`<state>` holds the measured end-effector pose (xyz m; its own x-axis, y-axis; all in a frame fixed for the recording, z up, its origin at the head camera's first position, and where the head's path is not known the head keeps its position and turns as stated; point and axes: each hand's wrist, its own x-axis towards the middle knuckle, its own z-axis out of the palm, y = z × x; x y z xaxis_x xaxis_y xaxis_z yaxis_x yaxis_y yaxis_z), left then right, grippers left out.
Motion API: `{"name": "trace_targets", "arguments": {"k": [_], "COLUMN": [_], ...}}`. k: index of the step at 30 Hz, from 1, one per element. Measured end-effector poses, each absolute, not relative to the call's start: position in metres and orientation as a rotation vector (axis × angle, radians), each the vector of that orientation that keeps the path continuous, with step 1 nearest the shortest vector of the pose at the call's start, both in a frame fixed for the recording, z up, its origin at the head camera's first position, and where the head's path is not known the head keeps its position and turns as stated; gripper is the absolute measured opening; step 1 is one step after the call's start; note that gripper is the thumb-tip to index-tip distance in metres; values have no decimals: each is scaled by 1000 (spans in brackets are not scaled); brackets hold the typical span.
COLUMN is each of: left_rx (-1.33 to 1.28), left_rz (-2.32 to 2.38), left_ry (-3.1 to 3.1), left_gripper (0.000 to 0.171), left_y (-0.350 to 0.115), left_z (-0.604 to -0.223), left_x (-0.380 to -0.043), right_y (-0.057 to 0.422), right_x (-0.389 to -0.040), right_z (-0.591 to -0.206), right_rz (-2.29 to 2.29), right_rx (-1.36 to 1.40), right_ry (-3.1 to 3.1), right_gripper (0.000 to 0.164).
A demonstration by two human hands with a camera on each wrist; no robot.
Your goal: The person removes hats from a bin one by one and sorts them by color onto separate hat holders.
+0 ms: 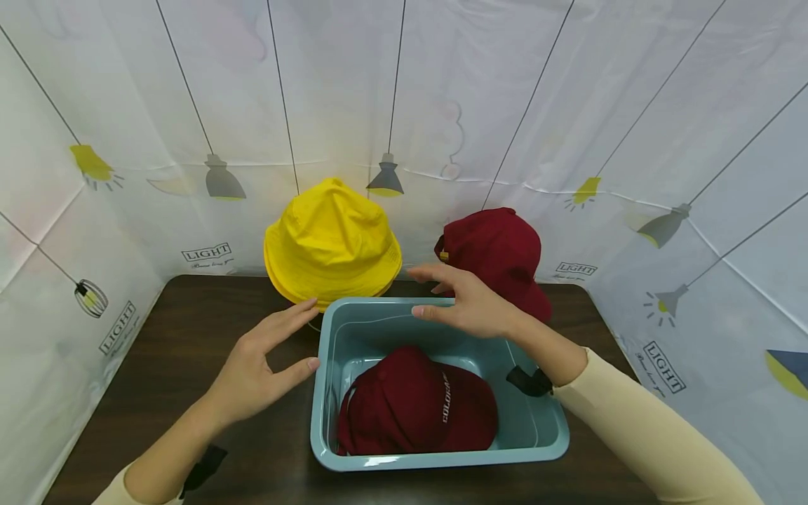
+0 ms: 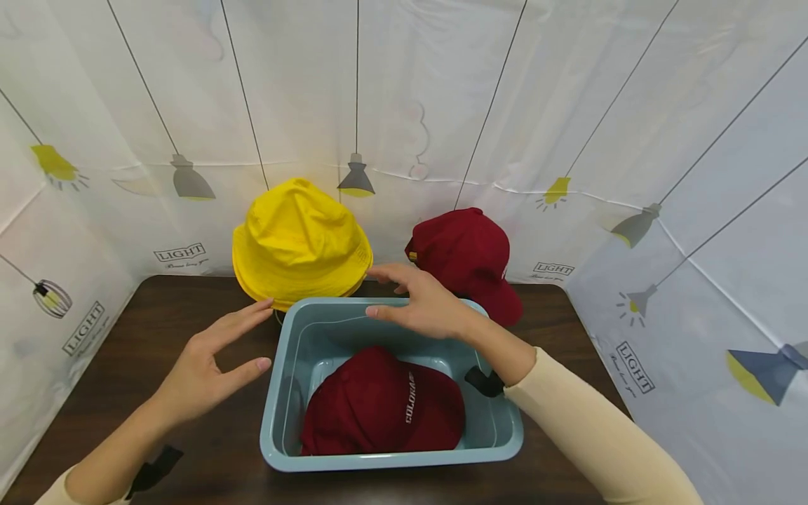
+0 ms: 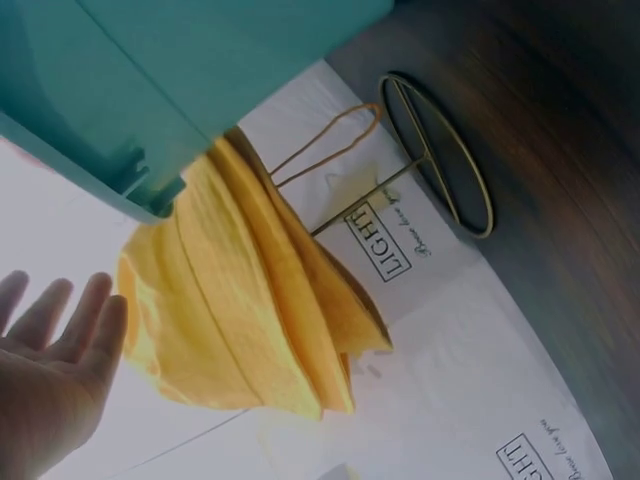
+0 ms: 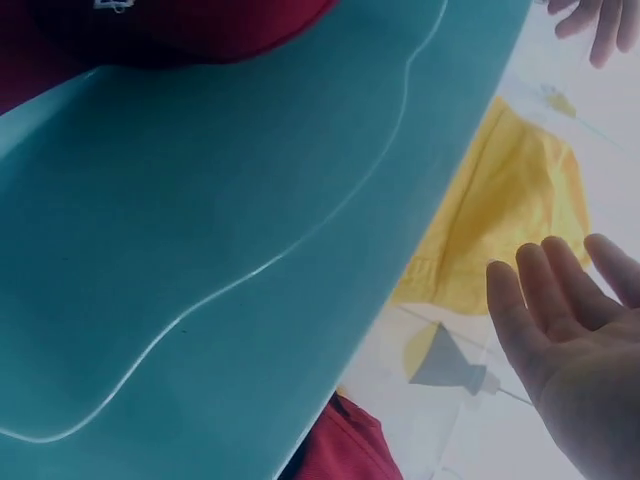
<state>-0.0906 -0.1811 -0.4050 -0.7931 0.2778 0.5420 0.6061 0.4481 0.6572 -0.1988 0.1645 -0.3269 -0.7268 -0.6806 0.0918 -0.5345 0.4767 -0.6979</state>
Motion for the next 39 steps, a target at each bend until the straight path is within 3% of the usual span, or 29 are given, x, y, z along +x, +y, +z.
{"name": "trace_targets", "arguments": {"k": [19, 39], "left_rx": [-939, -952], "left_rz": [-1100, -1002], "left_ry": [-2451, -2534], "left_gripper": [67, 62], "left_y": [-176, -178], "left_z": [-425, -434], "left_x": [-80, -78], "right_y": [165, 151], "right_x": [-182, -181], "right_z": [-343, -363], "right_rz": [-821, -598], "right_rx": [-1057, -1133], "right_ry": [2472, 2358], "right_gripper": [77, 82]}}
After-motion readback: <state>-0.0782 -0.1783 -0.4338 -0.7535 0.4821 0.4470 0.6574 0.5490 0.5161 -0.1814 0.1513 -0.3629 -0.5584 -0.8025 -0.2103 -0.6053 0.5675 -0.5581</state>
